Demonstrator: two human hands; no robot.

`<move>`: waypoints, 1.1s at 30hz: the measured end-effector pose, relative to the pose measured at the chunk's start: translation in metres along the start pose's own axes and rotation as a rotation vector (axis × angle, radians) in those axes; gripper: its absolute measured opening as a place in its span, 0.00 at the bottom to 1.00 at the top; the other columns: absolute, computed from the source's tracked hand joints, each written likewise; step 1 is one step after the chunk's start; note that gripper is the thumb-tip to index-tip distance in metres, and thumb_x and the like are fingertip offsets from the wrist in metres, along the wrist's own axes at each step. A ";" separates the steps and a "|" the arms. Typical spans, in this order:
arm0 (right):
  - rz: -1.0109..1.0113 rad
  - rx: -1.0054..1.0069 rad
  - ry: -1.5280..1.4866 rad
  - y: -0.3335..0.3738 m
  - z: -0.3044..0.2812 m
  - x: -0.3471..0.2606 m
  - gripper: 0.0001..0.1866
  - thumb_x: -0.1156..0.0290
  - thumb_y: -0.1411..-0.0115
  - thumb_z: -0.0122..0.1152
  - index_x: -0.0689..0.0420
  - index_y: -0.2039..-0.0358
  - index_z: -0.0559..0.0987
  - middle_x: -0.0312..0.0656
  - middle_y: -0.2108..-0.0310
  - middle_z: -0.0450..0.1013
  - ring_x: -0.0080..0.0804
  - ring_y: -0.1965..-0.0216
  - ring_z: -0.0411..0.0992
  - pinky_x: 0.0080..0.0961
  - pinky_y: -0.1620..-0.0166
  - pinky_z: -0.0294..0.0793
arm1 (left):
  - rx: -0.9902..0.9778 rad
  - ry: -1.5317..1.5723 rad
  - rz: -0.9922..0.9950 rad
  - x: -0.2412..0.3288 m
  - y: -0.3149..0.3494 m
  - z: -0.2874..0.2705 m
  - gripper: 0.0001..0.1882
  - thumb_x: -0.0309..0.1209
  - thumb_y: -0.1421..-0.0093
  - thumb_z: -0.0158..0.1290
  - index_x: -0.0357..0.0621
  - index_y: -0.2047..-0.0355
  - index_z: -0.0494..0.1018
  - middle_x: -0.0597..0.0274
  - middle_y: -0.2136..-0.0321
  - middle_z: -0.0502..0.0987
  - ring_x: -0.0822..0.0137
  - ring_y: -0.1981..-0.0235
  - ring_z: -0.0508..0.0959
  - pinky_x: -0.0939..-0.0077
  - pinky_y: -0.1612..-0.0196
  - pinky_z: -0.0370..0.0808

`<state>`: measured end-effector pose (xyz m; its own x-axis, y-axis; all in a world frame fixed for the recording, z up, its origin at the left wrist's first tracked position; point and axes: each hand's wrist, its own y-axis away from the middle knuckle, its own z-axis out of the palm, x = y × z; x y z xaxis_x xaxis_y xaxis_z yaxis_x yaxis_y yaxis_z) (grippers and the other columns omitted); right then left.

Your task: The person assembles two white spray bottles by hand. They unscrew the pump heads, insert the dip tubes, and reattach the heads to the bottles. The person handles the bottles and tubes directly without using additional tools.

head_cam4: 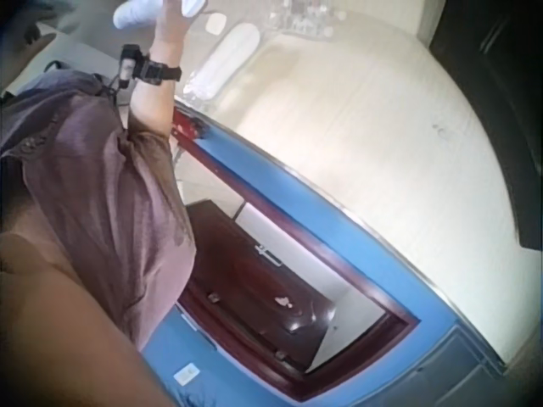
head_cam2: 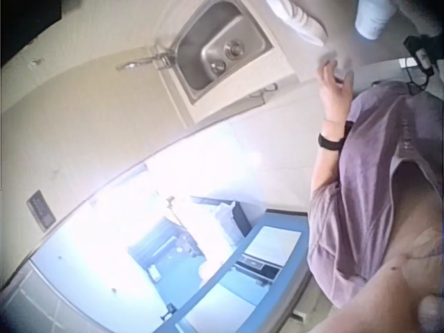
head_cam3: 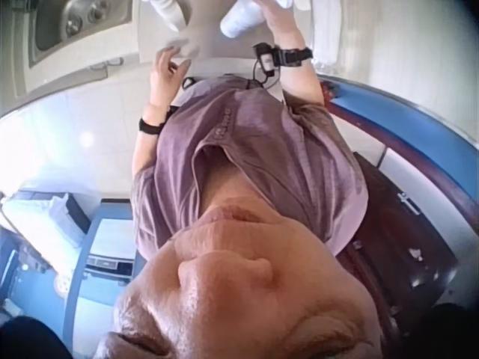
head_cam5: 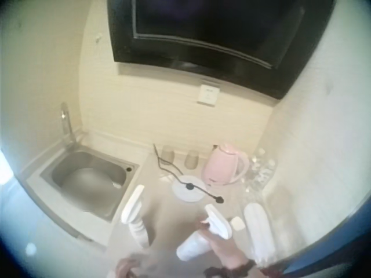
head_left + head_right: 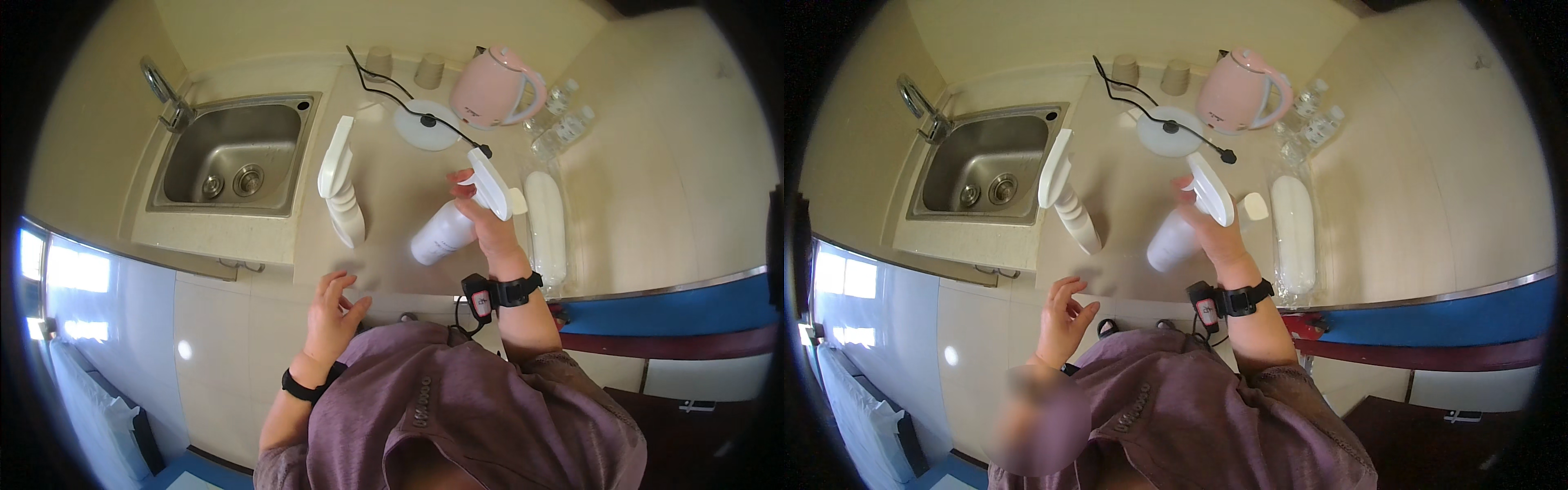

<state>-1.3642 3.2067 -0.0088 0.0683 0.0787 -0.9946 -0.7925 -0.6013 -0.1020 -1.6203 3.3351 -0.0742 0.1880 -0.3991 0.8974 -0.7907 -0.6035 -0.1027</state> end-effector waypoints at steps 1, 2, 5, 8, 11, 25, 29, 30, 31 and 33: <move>-0.003 -0.010 -0.040 0.003 0.006 -0.006 0.19 0.80 0.52 0.58 0.59 0.57 0.74 0.40 0.58 0.73 0.28 0.58 0.70 0.28 0.50 0.68 | -0.001 0.004 -0.012 -0.001 0.000 -0.002 0.20 0.28 0.50 0.63 0.38 0.56 0.73 0.49 0.51 0.71 0.66 0.77 0.76 0.74 0.72 0.74; -0.006 -0.019 -0.080 0.005 0.008 -0.009 0.19 0.80 0.52 0.58 0.59 0.56 0.74 0.40 0.58 0.73 0.28 0.58 0.70 0.28 0.49 0.68 | -0.004 0.009 -0.024 -0.002 -0.001 -0.003 0.20 0.28 0.49 0.63 0.38 0.56 0.73 0.49 0.51 0.71 0.66 0.77 0.76 0.74 0.72 0.74; -0.072 -0.078 -0.019 0.003 -0.001 0.005 0.20 0.80 0.53 0.57 0.60 0.56 0.74 0.41 0.58 0.73 0.29 0.56 0.70 0.29 0.49 0.68 | -0.007 0.015 -0.043 -0.004 -0.001 -0.003 0.20 0.28 0.49 0.63 0.38 0.56 0.73 0.49 0.51 0.72 0.66 0.76 0.76 0.74 0.72 0.74; -0.102 -0.137 -0.018 -0.002 -0.009 0.018 0.20 0.80 0.53 0.57 0.60 0.56 0.74 0.42 0.59 0.73 0.31 0.54 0.71 0.29 0.48 0.68 | -0.013 0.007 -0.038 -0.005 0.000 0.001 0.19 0.27 0.48 0.63 0.38 0.56 0.72 0.51 0.51 0.72 0.69 0.77 0.75 0.77 0.72 0.73; -0.081 -0.136 -0.015 -0.001 -0.010 0.017 0.21 0.79 0.53 0.57 0.60 0.55 0.74 0.41 0.59 0.72 0.32 0.52 0.70 0.30 0.48 0.67 | -0.030 0.006 -0.046 -0.004 0.001 0.004 0.20 0.27 0.49 0.63 0.37 0.56 0.73 0.51 0.51 0.72 0.67 0.76 0.76 0.75 0.72 0.74; -0.057 -0.193 0.033 0.006 -0.014 0.010 0.22 0.74 0.53 0.59 0.58 0.54 0.75 0.43 0.57 0.74 0.31 0.55 0.71 0.30 0.48 0.68 | -0.072 0.008 -0.075 -0.003 0.003 0.002 0.20 0.29 0.49 0.63 0.37 0.56 0.73 0.50 0.52 0.72 0.66 0.76 0.76 0.74 0.70 0.75; 0.020 -0.201 -0.010 0.011 -0.009 -0.004 0.24 0.74 0.54 0.59 0.58 0.53 0.75 0.42 0.56 0.74 0.29 0.58 0.70 0.29 0.52 0.70 | -0.081 0.008 -0.094 -0.003 0.004 -0.002 0.20 0.29 0.49 0.63 0.38 0.56 0.73 0.51 0.52 0.73 0.66 0.76 0.76 0.74 0.70 0.75; 0.028 -0.212 -0.013 0.013 -0.007 -0.009 0.24 0.73 0.54 0.60 0.59 0.52 0.75 0.41 0.55 0.74 0.29 0.58 0.70 0.29 0.52 0.70 | -0.083 0.007 -0.099 -0.003 0.005 -0.002 0.19 0.29 0.49 0.63 0.38 0.56 0.73 0.51 0.53 0.73 0.66 0.76 0.76 0.74 0.70 0.75; 0.035 -0.224 -0.015 0.014 -0.004 -0.014 0.25 0.73 0.54 0.60 0.59 0.52 0.75 0.41 0.54 0.74 0.28 0.57 0.70 0.28 0.51 0.69 | -0.086 0.009 -0.089 -0.003 0.004 -0.002 0.20 0.29 0.49 0.63 0.38 0.56 0.73 0.52 0.53 0.73 0.66 0.76 0.75 0.74 0.70 0.75; 0.033 -0.244 0.002 0.014 -0.006 -0.016 0.26 0.73 0.53 0.60 0.59 0.50 0.75 0.39 0.54 0.75 0.26 0.57 0.70 0.26 0.52 0.70 | -0.092 0.012 -0.067 0.001 0.002 0.000 0.20 0.29 0.49 0.63 0.38 0.56 0.73 0.53 0.54 0.74 0.66 0.75 0.75 0.74 0.70 0.75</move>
<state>-1.3729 3.1919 0.0051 0.0463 0.0540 -0.9975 -0.6245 -0.7778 -0.0711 -1.6215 3.3335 -0.0731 0.2359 -0.3513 0.9061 -0.8270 -0.5623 -0.0026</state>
